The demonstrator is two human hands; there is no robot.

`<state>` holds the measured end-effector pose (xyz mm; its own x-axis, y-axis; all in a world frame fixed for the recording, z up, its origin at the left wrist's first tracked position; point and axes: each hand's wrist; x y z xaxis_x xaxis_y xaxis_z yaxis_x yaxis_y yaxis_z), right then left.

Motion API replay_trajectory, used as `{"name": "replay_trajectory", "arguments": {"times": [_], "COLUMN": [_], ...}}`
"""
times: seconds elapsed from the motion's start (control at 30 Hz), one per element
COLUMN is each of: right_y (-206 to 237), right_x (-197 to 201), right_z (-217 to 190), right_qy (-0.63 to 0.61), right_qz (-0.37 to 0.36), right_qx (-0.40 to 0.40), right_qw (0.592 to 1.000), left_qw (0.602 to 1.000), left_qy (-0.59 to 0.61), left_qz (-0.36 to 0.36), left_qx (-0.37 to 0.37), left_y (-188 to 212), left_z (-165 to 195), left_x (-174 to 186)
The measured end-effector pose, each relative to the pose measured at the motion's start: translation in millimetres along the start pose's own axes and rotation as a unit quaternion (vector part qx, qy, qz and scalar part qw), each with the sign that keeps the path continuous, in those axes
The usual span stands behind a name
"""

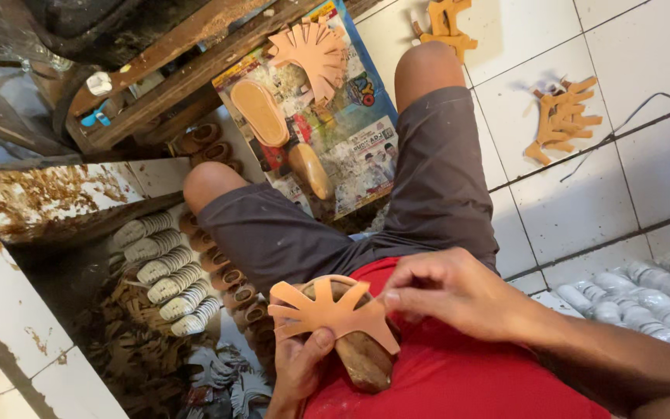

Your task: The person assembles a slipper by hand, placing a star-shaped upper onto a wooden last and then attaching a strap piece. The person repeats the process for a second slipper, pressing the components together and placing the finished slipper on a nearby shelf.

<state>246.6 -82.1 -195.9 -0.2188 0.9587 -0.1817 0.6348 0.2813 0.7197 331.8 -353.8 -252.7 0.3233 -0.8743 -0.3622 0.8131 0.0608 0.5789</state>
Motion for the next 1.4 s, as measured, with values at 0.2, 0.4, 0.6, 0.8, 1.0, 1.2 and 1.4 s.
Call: {"name": "replay_trajectory", "arguments": {"times": [0.2,0.4,0.6,0.8,1.0,1.2,1.4], "right_y": [-28,-29,-26,-39,-56,-104,-61], "right_x": [-7,-7,-7,-9,-11,-45,-33], "right_z": [33,40,39,65,88,64,17], "right_qy": [-0.099,-0.13,-0.11,-0.149,-0.212,-0.267,-0.141], "right_qz": [-0.059,-0.093,-0.121,-0.164,-0.196,-0.46,-0.227], "right_qx": [-0.03,-0.011,0.016,-0.027,-0.029,-0.125,-0.004], "right_qw": [0.993,0.987,0.986,0.975,0.957,0.837,0.964], "left_qw": [1.0,0.998,0.998,0.997,0.999,0.998,0.975], "left_qy": [0.022,0.063,0.059,0.065,0.036,-0.051,-0.126], "left_qz": [0.007,0.0,0.01,0.02,-0.012,-0.004,-0.024], "left_qx": [-0.01,-0.002,0.007,0.026,0.002,-0.038,-0.181], "left_y": [2,5,9,13,22,23,22], "left_z": [-1,1,-6,-20,-27,-21,12], "left_x": [2,-4,6,25,39,41,13]}}
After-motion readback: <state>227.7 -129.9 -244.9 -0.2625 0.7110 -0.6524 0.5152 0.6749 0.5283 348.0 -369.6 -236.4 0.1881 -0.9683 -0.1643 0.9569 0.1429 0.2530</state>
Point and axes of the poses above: each hand's wrist, its own y-axis away from the middle knuckle, its own x-axis out of the back of the hand, z = x × y, and after that the axes turned 14 degrees about z, right-handed
